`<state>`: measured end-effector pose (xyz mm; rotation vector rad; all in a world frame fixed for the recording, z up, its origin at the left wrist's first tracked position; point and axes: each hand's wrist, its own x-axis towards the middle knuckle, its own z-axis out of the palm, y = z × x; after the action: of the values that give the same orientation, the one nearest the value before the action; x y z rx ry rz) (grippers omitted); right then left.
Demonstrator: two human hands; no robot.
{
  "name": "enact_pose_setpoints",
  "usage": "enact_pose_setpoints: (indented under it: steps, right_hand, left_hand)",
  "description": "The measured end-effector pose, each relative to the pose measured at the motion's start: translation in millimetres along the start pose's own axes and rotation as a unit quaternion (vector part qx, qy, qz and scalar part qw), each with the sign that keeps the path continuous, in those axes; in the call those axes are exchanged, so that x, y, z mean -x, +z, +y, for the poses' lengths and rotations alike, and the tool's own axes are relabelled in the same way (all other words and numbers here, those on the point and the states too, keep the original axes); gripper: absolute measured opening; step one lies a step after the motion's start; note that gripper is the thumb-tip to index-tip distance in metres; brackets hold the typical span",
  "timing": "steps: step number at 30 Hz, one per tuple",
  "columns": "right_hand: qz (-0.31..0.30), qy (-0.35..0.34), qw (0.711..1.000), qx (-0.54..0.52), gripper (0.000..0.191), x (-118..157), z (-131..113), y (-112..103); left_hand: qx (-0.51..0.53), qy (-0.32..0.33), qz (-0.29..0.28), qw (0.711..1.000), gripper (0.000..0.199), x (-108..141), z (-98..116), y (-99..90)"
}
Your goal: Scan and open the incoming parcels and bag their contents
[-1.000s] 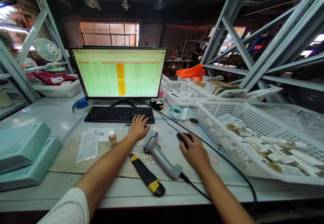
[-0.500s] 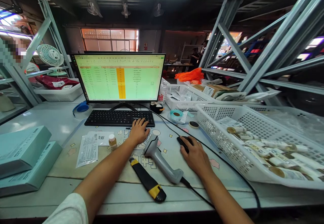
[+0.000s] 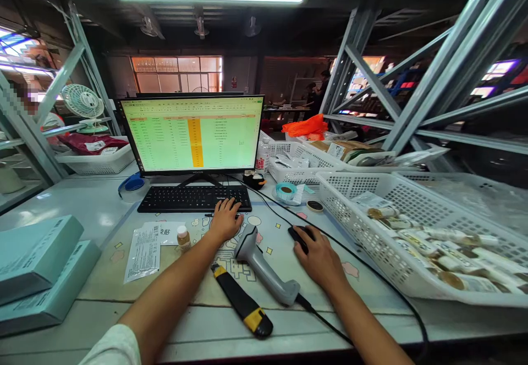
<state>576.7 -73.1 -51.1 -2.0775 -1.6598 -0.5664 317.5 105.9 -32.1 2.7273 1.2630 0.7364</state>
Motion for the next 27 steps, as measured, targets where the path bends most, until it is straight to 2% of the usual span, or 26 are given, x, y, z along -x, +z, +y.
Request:
enact_pose_setpoints:
  steps: [8,12,15,23,27]
  right_hand:
    - [-0.007,0.003,1.0,-0.002,0.047,0.0,-6.0,-5.8]
    - [-0.016,0.007,1.0,0.002,0.048,0.6,-8.8,-8.5]
    - [-0.015,0.01,1.0,0.006,0.047,0.8,-8.8,-8.0]
    - [-0.017,0.013,1.0,0.011,0.047,0.0,-5.5,-5.1]
    - [-0.018,0.017,1.0,0.011,0.048,0.2,-4.4,-3.3]
  left_hand:
    - [-0.011,0.001,0.021,1.0,0.047,1.0,0.6,-0.8]
    - [-0.011,-0.015,0.018,1.0,0.053,1.1,0.6,-0.8]
    - [-0.005,-0.033,0.005,0.999,0.063,0.3,1.0,-2.1]
    - [0.017,-0.067,-0.077,0.995,0.084,-5.7,0.8,-9.3]
    - [0.018,-0.073,-0.068,0.995,0.082,-4.8,1.6,-9.2]
